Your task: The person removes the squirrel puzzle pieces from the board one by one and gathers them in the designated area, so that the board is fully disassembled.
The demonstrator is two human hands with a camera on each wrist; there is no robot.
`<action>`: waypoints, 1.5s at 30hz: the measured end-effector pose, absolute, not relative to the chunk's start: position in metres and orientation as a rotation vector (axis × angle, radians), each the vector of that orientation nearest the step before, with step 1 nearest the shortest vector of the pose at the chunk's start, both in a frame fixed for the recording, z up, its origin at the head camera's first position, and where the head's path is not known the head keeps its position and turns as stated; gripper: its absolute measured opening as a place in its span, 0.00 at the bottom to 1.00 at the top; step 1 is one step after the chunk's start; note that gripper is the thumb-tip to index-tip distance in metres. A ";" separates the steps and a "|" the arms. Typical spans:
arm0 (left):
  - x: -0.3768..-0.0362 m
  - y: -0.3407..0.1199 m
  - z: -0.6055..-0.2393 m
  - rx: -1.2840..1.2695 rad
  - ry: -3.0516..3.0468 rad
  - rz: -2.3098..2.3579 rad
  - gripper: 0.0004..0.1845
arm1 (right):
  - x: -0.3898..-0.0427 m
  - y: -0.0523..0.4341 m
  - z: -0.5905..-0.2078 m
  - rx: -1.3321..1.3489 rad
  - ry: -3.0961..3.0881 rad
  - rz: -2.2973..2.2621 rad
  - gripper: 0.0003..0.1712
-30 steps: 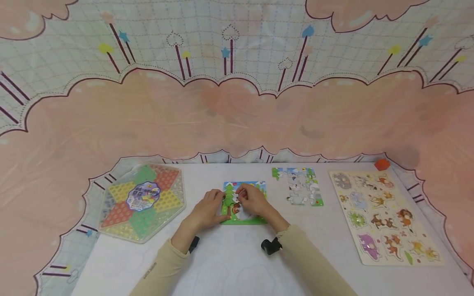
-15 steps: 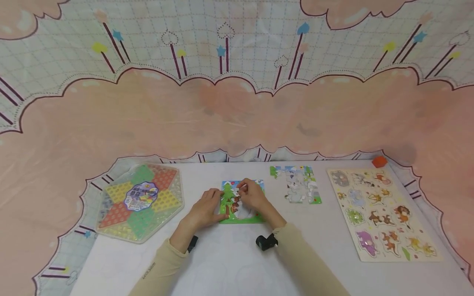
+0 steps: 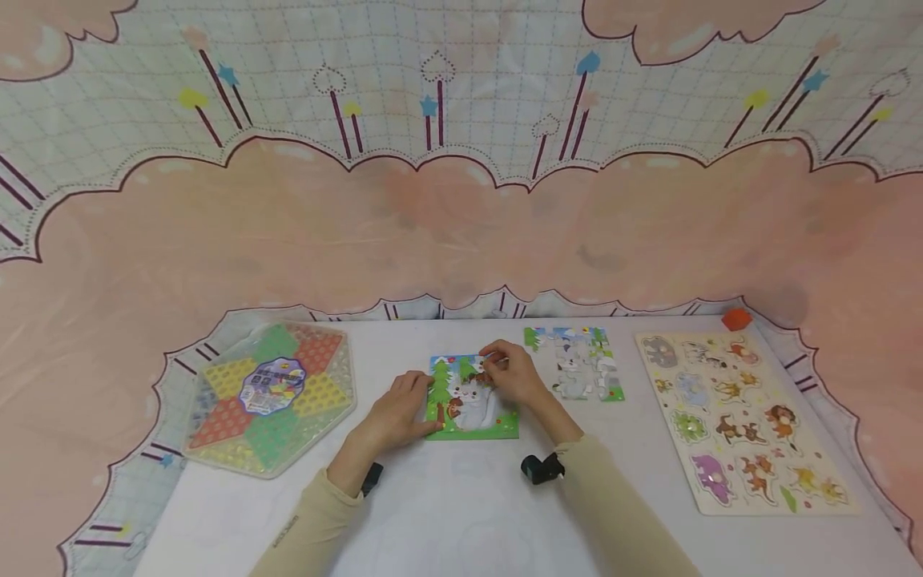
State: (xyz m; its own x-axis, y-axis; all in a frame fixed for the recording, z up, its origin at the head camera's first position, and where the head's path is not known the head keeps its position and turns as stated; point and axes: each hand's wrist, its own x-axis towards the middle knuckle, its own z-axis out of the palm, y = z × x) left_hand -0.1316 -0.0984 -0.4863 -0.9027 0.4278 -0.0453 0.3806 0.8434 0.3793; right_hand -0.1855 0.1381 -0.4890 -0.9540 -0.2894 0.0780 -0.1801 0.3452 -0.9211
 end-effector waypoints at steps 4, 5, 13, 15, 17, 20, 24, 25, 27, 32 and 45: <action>-0.132 -0.099 -0.486 0.627 2.878 0.549 0.41 | -0.187 0.160 -0.485 -0.471 2.497 -1.758 0.12; -0.132 -0.099 -0.486 0.623 2.875 0.549 0.41 | -0.188 0.165 -0.483 -0.458 2.496 -1.761 0.14; -0.131 -0.098 -0.483 0.616 2.865 0.528 0.42 | -0.193 0.202 -0.478 -0.238 2.539 -1.699 0.17; -0.131 -0.098 -0.484 0.614 2.866 0.522 0.42 | -0.195 0.208 -0.480 -0.217 2.539 -1.704 0.16; -0.131 -0.098 -0.484 0.616 2.869 0.524 0.42 | -0.196 0.213 -0.481 -0.201 2.522 -1.724 0.16; -0.131 -0.098 -0.484 0.616 2.871 0.539 0.41 | -0.197 0.218 -0.482 -0.177 2.534 -1.718 0.15; -0.132 -0.099 -0.484 0.618 2.872 0.550 0.41 | -0.196 0.225 -0.482 -0.114 2.583 -1.652 0.15; -0.132 -0.099 -0.485 0.622 2.874 0.547 0.41 | -0.196 0.226 -0.482 -0.093 2.587 -1.635 0.15; -0.132 -0.099 -0.485 0.629 2.879 0.542 0.41 | -0.196 0.229 -0.483 -0.077 2.625 -1.573 0.15; -0.131 -0.099 -0.484 0.634 2.881 0.531 0.41 | -0.199 0.231 -0.483 -0.123 2.687 -1.430 0.20; -0.131 -0.099 -0.483 0.629 2.883 0.518 0.42 | -0.201 0.233 -0.486 -0.224 2.753 -1.209 0.24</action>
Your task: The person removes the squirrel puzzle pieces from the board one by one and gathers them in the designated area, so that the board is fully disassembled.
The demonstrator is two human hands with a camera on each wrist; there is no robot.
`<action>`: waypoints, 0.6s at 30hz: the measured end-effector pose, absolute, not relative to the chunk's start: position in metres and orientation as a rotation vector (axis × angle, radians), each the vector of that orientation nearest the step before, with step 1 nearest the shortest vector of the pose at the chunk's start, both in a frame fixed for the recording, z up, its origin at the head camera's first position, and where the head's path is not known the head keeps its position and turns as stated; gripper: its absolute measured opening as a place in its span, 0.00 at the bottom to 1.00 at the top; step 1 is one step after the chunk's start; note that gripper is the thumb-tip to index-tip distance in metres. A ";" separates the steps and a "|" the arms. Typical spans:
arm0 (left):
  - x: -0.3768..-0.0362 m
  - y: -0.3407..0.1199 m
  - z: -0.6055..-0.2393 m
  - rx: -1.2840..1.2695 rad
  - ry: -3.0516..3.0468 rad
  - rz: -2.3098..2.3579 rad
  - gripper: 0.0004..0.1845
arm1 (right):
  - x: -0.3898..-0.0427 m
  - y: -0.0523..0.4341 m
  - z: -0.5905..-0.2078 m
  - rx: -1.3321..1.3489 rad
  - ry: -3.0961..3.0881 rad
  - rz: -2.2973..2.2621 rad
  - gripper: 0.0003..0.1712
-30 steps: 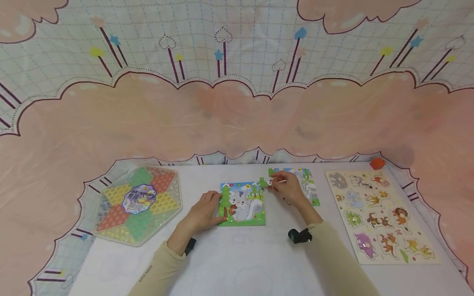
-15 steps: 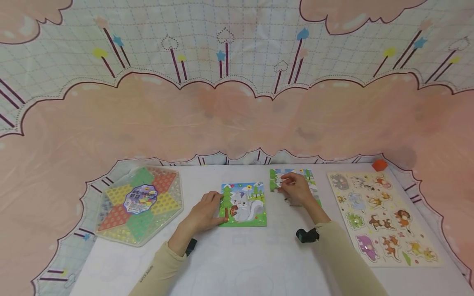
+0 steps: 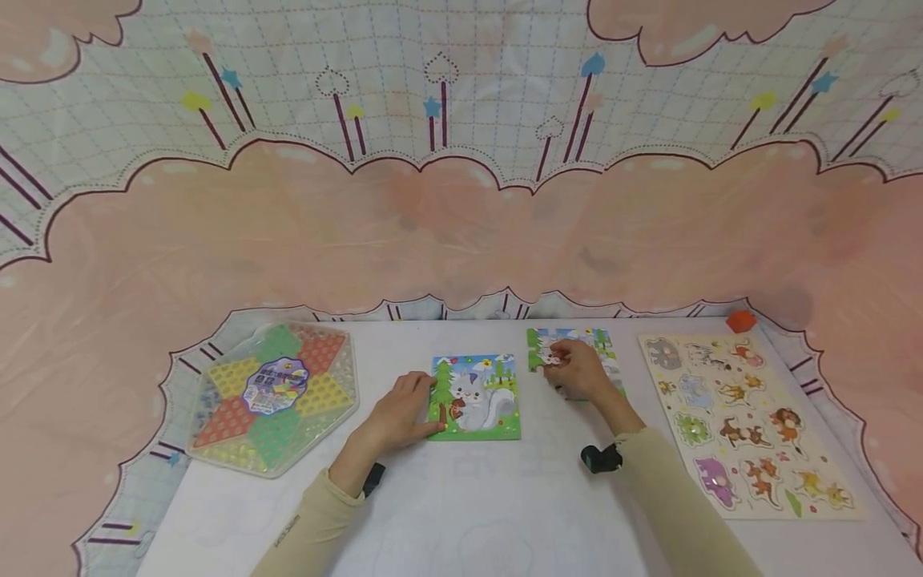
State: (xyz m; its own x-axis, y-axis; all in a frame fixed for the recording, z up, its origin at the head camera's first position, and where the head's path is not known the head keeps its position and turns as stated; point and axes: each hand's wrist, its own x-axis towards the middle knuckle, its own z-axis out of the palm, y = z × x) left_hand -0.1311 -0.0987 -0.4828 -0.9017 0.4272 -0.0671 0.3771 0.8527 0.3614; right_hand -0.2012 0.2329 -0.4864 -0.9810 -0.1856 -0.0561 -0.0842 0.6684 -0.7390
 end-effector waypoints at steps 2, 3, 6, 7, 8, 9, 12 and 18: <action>-0.131 -0.099 -0.483 0.631 2.880 0.516 0.42 | -0.201 0.232 -0.486 -0.245 2.770 -1.176 0.24; -0.131 -0.099 -0.483 0.634 2.879 0.514 0.42 | -0.201 0.232 -0.486 -0.252 2.781 -1.153 0.24; -0.132 -0.099 -0.484 0.642 2.875 0.511 0.41 | -0.201 0.232 -0.485 -0.288 2.821 -1.071 0.24; -0.132 -0.099 -0.484 0.643 2.874 0.509 0.41 | -0.201 0.232 -0.485 -0.299 2.835 -1.045 0.24; -0.132 -0.099 -0.484 0.643 2.874 0.508 0.41 | -0.201 0.232 -0.485 -0.306 2.845 -1.024 0.24; -0.132 -0.099 -0.484 0.641 2.874 0.509 0.41 | -0.201 0.232 -0.485 -0.319 2.854 -1.005 0.24; -0.132 -0.098 -0.483 0.634 2.874 0.505 0.42 | -0.202 0.232 -0.486 -0.358 2.873 -0.972 0.24; -0.131 -0.098 -0.480 0.622 2.864 0.507 0.41 | -0.203 0.232 -0.486 -0.383 2.886 -0.950 0.23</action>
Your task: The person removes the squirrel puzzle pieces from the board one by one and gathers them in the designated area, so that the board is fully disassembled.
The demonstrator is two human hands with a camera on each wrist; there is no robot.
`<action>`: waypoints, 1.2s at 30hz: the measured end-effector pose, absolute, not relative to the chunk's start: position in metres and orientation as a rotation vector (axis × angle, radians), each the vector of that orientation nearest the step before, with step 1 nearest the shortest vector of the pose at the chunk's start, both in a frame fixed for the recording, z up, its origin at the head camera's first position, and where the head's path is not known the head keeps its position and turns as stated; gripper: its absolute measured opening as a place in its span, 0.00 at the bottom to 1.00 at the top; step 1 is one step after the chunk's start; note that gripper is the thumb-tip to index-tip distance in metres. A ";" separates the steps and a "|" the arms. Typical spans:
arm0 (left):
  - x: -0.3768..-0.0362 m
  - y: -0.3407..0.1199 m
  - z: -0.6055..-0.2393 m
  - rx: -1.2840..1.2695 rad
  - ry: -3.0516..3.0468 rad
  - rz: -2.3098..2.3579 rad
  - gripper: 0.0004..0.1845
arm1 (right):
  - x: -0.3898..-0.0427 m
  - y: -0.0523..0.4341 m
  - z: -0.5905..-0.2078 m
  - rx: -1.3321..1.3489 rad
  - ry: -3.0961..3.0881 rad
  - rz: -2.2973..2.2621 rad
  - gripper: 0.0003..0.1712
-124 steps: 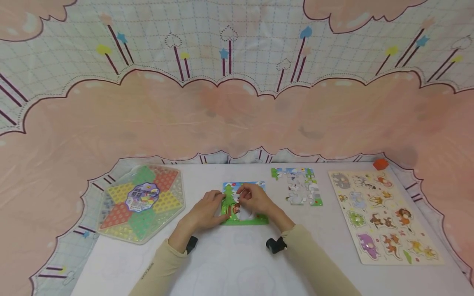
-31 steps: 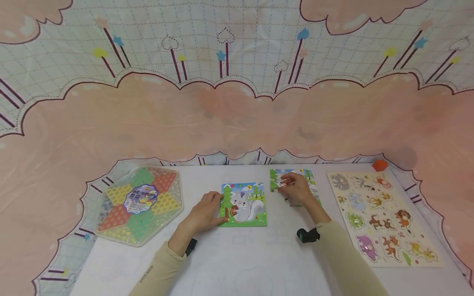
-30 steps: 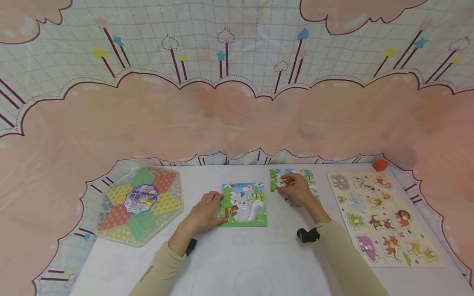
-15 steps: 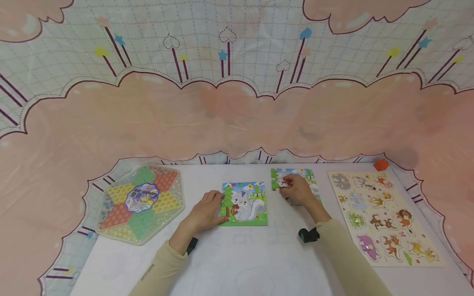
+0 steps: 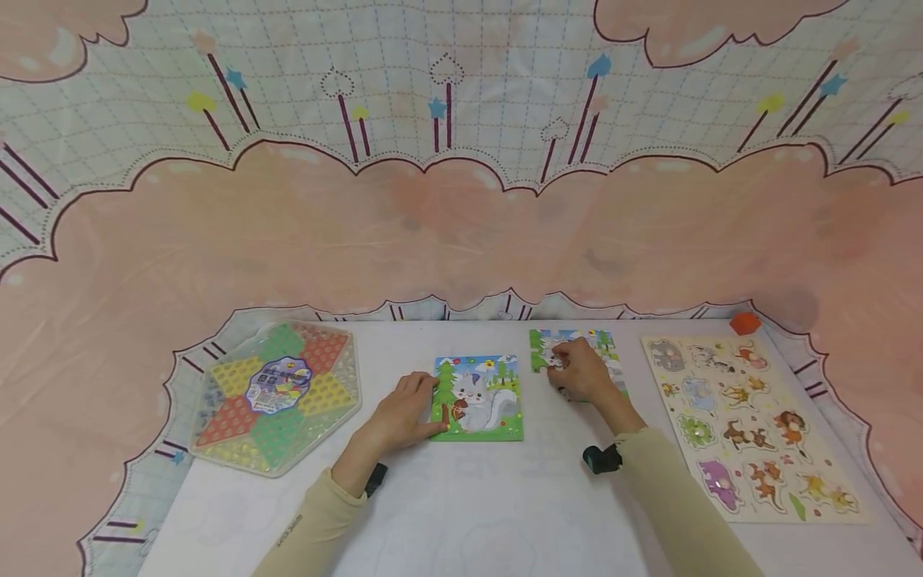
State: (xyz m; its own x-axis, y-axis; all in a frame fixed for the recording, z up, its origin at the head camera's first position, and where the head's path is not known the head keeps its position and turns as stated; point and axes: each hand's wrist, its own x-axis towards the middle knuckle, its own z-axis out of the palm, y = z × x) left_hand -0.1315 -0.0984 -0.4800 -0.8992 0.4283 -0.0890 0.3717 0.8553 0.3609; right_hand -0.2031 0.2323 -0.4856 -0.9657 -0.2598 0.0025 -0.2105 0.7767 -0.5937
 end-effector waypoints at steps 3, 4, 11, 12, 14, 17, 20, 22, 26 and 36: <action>-0.131 -0.099 -0.479 0.626 2.863 0.511 0.41 | -0.203 0.232 -0.485 -0.387 2.887 -0.944 0.23; -0.131 -0.099 -0.479 0.630 2.865 0.510 0.41 | -0.203 0.232 -0.486 -0.387 2.885 -0.948 0.23; -0.130 -0.099 -0.479 0.638 2.866 0.533 0.41 | -0.204 0.233 -0.486 -0.427 2.888 -0.967 0.23; -0.130 -0.099 -0.479 0.638 2.868 0.533 0.41 | -0.203 0.233 -0.486 -0.432 2.890 -0.966 0.23; -0.130 -0.099 -0.479 0.639 2.872 0.527 0.41 | -0.204 0.233 -0.487 -0.432 2.895 -0.961 0.22; -0.130 -0.099 -0.481 0.642 2.880 0.519 0.41 | -0.203 0.233 -0.487 -0.428 2.898 -0.955 0.22; -0.130 -0.099 -0.482 0.645 2.886 0.514 0.41 | -0.203 0.232 -0.487 -0.408 2.898 -0.953 0.22; -0.130 -0.099 -0.482 0.645 2.887 0.514 0.41 | -0.203 0.233 -0.487 -0.395 2.897 -0.953 0.23; -0.131 -0.100 -0.483 0.644 2.884 0.511 0.41 | -0.202 0.233 -0.487 -0.385 2.893 -0.961 0.23; -0.132 -0.100 -0.486 0.641 2.886 0.490 0.42 | -0.201 0.231 -0.484 -0.351 2.885 -0.933 0.23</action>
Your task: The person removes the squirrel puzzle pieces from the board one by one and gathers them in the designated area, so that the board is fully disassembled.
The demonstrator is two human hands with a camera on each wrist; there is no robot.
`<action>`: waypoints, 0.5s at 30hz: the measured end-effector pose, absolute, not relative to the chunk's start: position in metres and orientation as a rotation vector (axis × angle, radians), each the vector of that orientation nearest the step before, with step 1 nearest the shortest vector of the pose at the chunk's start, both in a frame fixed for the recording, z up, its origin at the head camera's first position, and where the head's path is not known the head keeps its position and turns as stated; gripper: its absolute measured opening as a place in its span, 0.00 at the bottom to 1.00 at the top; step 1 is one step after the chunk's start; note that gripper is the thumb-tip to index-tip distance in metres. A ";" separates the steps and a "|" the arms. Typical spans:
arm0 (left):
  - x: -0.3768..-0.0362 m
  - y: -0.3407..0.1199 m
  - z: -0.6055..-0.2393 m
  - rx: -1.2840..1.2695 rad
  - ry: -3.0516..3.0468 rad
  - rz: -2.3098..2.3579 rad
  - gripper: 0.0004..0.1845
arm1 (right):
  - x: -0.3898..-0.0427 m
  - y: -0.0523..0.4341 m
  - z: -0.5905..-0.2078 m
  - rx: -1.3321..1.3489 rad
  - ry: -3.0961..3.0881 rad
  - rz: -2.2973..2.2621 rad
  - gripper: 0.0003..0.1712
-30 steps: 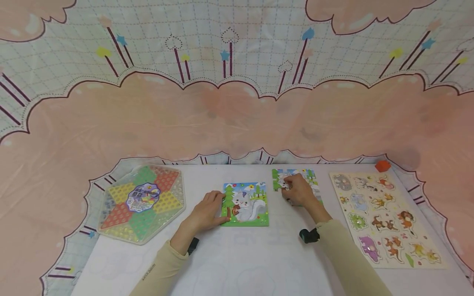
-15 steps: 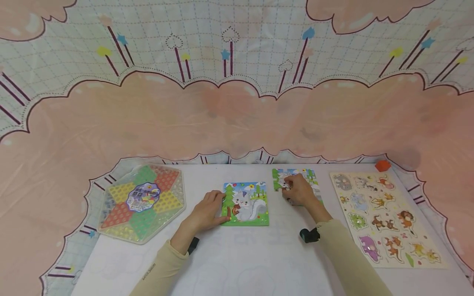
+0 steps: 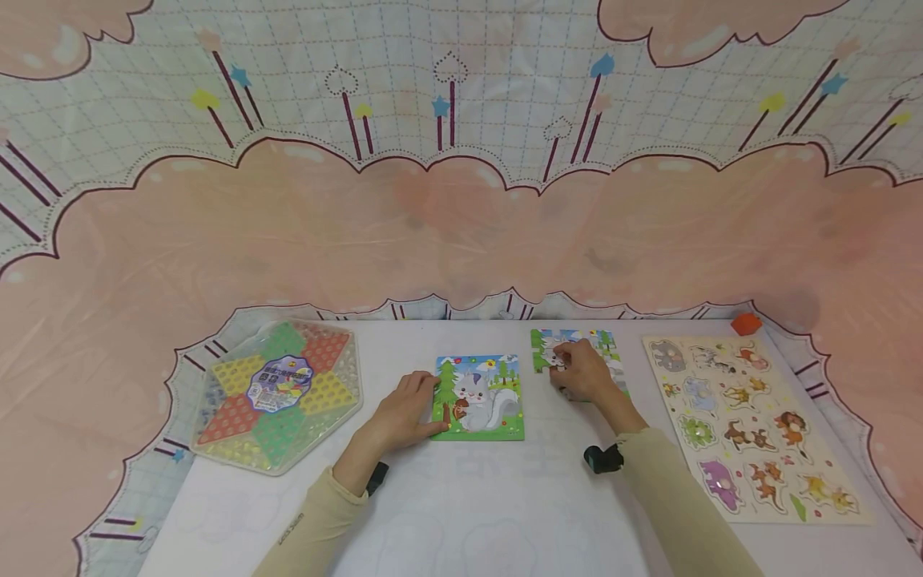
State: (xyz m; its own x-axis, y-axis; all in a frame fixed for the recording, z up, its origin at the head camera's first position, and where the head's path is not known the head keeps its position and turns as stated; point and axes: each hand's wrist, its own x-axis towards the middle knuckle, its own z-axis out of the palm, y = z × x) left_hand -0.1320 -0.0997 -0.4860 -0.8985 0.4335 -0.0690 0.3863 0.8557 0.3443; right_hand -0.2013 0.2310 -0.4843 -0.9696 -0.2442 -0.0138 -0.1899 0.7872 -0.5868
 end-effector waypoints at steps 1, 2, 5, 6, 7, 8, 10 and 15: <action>-0.132 -0.100 -0.486 0.641 2.886 0.490 0.42 | -0.201 0.231 -0.484 -0.340 2.883 -0.931 0.23; -0.132 -0.100 -0.486 0.641 2.887 0.491 0.42 | -0.201 0.231 -0.484 -0.332 2.881 -0.930 0.24; -0.132 -0.100 -0.486 0.643 2.888 0.493 0.42 | -0.200 0.231 -0.483 -0.312 2.881 -0.930 0.24; -0.132 -0.100 -0.486 0.644 2.887 0.493 0.42 | -0.200 0.231 -0.484 -0.310 2.882 -0.932 0.24; -0.131 -0.100 -0.486 0.646 2.886 0.494 0.42 | -0.200 0.232 -0.484 -0.306 2.883 -0.937 0.24; -0.131 -0.100 -0.485 0.646 2.886 0.494 0.42 | -0.199 0.232 -0.484 -0.311 2.886 -0.943 0.24; -0.131 -0.100 -0.485 0.648 2.885 0.495 0.42 | -0.199 0.232 -0.484 -0.320 2.890 -0.950 0.24; -0.132 -0.101 -0.484 0.664 2.885 0.490 0.41 | -0.198 0.232 -0.485 -0.322 2.898 -0.954 0.24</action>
